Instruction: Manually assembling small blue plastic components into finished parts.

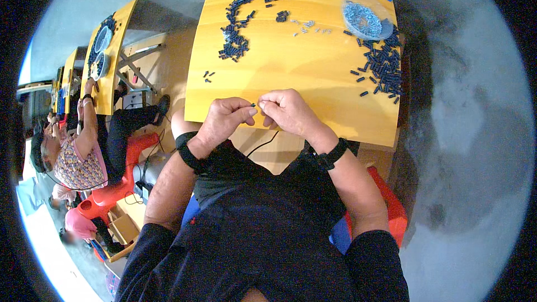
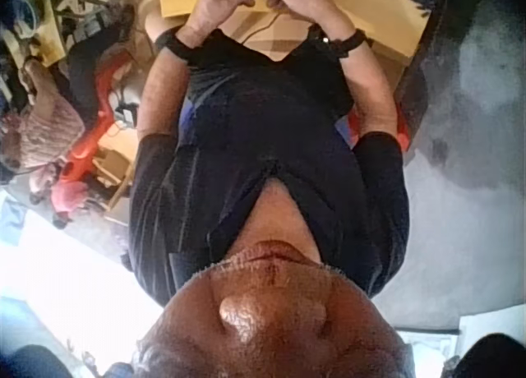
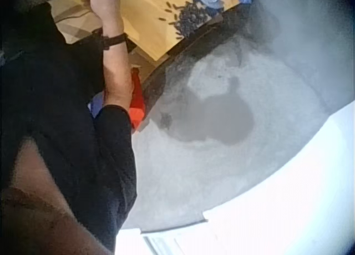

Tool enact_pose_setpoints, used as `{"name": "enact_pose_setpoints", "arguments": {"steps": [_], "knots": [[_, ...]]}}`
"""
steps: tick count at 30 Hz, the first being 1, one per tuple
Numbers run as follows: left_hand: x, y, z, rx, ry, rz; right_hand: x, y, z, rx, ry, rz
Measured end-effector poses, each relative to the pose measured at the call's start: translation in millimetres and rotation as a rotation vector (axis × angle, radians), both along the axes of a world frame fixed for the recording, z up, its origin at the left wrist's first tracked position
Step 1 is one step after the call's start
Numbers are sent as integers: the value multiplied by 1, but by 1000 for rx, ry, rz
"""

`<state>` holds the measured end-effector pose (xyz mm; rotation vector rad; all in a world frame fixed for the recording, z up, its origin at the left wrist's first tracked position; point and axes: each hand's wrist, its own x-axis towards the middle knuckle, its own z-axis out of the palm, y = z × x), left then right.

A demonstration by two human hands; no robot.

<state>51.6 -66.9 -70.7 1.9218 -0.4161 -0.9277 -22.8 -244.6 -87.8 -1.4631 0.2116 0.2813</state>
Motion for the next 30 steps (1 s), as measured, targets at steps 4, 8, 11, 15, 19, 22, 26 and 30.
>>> {"name": "enact_pose_setpoints", "arguments": {"steps": [4, 8, 11, 15, 19, 22, 26, 30], "knots": [[-5, 10, 5, -76, 4, 8, -4, 13, 1, 46, 18, 34], [-11, 20, 7, -122, 17, 20, -9, 18, 13, 62, -1, 30], [-14, 24, 14, -174, 14, -21, -11, 18, 24, 20, -27, 86], [-20, 28, 24, -211, 20, -54, -12, 15, 43, -25, 20, 191], [-26, 35, 32, -268, 77, -58, -15, 20, 52, -55, 6, 227], [-30, 38, 34, -289, 90, -48, -17, 25, 57, -106, -44, 241], [-35, 45, 36, -323, 70, -44, -20, 32, 60, -93, -24, 234], [-40, 53, 37, -337, 82, -32, -24, 40, 61, -71, -17, 227]]}}
